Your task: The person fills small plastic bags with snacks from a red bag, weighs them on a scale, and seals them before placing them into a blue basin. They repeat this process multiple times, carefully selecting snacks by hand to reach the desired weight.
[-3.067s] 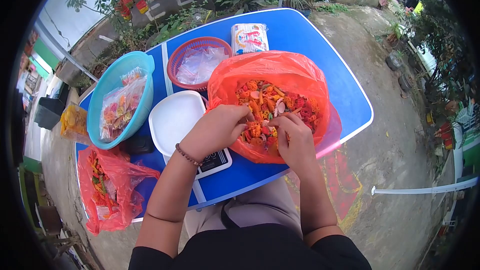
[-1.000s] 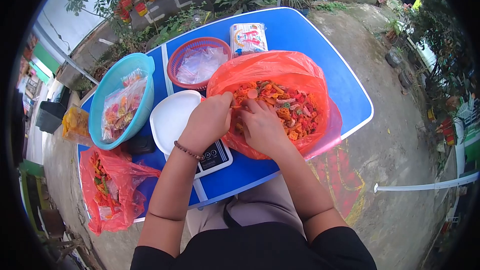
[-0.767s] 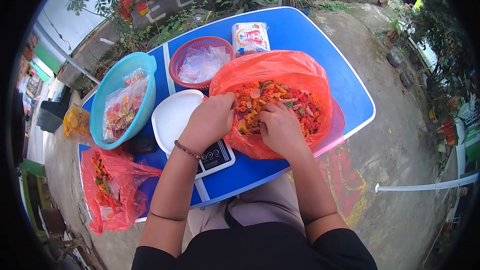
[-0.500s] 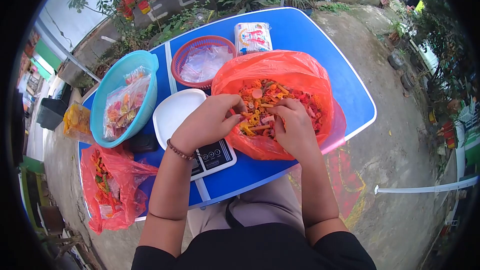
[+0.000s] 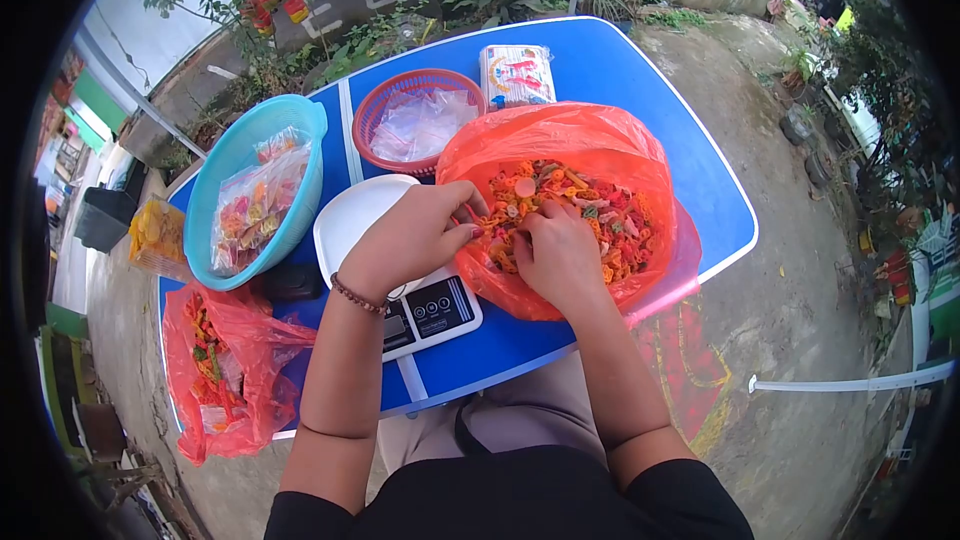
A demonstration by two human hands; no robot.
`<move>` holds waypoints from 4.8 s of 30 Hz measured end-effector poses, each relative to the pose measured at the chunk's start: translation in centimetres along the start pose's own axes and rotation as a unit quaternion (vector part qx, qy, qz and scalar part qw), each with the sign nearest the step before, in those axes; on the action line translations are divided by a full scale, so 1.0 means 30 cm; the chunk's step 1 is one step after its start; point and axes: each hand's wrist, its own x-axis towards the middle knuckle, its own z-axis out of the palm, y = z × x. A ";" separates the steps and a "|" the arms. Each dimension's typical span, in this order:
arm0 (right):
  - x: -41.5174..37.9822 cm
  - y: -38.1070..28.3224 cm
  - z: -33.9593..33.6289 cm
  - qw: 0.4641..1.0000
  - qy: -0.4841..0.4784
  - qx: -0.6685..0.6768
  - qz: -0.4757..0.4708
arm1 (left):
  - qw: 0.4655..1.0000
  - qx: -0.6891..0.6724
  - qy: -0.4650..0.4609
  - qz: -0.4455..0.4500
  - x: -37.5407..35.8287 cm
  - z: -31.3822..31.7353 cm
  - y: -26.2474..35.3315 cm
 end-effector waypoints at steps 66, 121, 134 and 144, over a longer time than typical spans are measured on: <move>0.176 -0.330 0.133 0.942 -0.009 0.296 -0.157 | 0.981 -0.005 0.078 -0.178 -0.152 -0.252 -0.209; 0.534 -0.204 0.195 0.982 0.041 0.033 -0.182 | 0.947 0.082 0.308 0.032 -0.066 -0.091 -0.256; 0.220 -0.362 0.063 0.863 -0.022 0.446 -0.237 | 0.863 -0.325 0.386 -0.022 -0.327 -0.013 -0.212; 0.156 -0.355 0.154 0.823 -0.019 0.537 -0.183 | 0.810 -0.362 0.456 -0.075 -0.380 0.006 -0.196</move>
